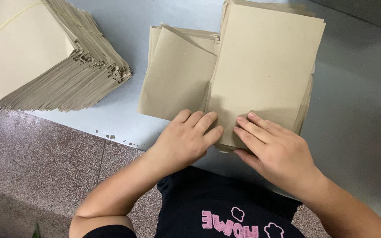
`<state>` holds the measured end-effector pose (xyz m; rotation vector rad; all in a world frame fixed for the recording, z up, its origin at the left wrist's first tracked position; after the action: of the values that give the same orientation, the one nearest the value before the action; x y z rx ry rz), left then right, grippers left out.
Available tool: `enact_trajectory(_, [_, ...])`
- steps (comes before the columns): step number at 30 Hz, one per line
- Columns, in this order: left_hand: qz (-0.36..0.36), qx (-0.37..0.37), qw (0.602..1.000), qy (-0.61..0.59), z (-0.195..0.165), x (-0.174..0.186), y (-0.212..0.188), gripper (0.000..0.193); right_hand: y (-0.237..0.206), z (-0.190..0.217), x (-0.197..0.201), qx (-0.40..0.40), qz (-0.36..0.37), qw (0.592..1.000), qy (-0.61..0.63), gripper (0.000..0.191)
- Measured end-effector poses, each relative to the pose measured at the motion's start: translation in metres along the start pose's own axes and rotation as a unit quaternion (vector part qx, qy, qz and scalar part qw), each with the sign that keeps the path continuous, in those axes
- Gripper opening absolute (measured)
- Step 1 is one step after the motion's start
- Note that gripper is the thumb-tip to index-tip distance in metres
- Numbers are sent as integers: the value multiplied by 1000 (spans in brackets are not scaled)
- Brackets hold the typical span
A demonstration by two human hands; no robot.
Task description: The person folds kraft paper sheets into paper bags at a workbench, creasing the sides and bottom by hand, then places each finished bag onto a growing stack beside the work area. The person repeats this folding cycle continuously throughout the clip.
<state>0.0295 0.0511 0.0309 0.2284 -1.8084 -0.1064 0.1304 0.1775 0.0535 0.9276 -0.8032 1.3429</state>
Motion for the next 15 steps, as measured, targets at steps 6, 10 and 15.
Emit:
enact_trajectory(6, [4, -4, 1000, 10, -1, 0, 0, 40, -1, -2, 0, -5, -9, 1000, -1, 42])
enact_trajectory(10, [-3, 3, 1000, 15, 0, 2, 0, 38, -1, -2, -1, -4, -7, 1000, -4, 42])
enact_trajectory(15, [17, 1, 998, -59, 12, 5, -4, 28, -1, -3, -2, -8, 1, 1000, -3, 43])
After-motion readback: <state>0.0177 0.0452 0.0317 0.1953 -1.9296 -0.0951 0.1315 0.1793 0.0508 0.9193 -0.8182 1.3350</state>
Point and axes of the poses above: each hand's wrist, its own y-axis towards the middle knuckle, its own x-axis out of the back of the hand, z = x × y, the point moved 6 cm from there along y, towards the middle knuckle, and after that the axes turned 4 degrees about y, right-handed, at the moved point
